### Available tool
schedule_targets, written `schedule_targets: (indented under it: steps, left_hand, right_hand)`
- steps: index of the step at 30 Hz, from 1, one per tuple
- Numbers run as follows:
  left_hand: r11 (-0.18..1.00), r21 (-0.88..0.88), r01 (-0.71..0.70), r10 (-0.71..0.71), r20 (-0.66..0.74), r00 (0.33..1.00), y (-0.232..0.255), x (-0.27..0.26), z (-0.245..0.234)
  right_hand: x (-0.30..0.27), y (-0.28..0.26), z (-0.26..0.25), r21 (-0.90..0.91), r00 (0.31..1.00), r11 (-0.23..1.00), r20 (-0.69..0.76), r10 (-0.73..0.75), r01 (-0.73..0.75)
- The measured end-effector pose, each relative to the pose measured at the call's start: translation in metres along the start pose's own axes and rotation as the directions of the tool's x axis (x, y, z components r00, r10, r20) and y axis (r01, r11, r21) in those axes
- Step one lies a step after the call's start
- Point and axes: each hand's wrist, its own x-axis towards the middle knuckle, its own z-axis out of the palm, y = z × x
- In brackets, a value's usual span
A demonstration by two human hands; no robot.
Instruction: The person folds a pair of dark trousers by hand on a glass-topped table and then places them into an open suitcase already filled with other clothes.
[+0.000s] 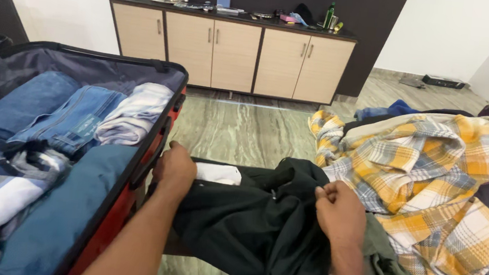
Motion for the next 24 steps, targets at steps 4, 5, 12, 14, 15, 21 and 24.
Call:
schedule_targets:
  steps: [4, 5, 12, 14, 15, 21, 24]
  left_hand:
    - [0.992, -0.040, -0.118, 0.123, 0.199, 0.972, -0.018, 0.010, 0.030]
    - [0.989, -0.097, -0.114, 0.131, 0.198, 0.971, -0.020, 0.007, 0.032]
    - [0.869, -0.121, -0.479, 0.440, -0.254, 0.862, -0.034, -0.062, 0.004]
    - [0.851, -0.130, -0.509, 0.455, -0.303, 0.837, -0.041, -0.080, -0.003]
    - [0.848, -0.141, -0.510, 0.449, -0.320, 0.834, -0.045, -0.086, -0.005]
    - [0.862, -0.372, -0.343, 0.305, -0.160, 0.939, -0.087, -0.079, -0.007]
    - [0.875, -0.336, -0.348, 0.328, -0.117, 0.937, -0.105, -0.083, -0.005]
  right_hand:
    - [0.006, 0.033, 0.032, -0.111, 0.991, 0.985, 0.030, 0.133, -0.129]
    - [0.006, 0.039, 0.042, -0.151, 0.985, 0.977, 0.066, 0.161, -0.150]
    - [0.011, 0.033, 0.040, -0.040, 0.995, 0.995, 0.035, 0.093, -0.092]
    - [0.004, 0.018, 0.026, 0.027, 0.998, 0.999, -0.061, 0.036, -0.034]
    - [0.001, 0.008, 0.018, 0.058, 0.997, 0.998, -0.081, -0.020, 0.025]
    - [-0.045, -0.070, -0.006, 0.265, 0.966, 0.930, -0.037, -0.255, 0.255]
    - [-0.082, -0.101, 0.023, 0.372, 0.919, 0.859, 0.039, -0.392, 0.351]
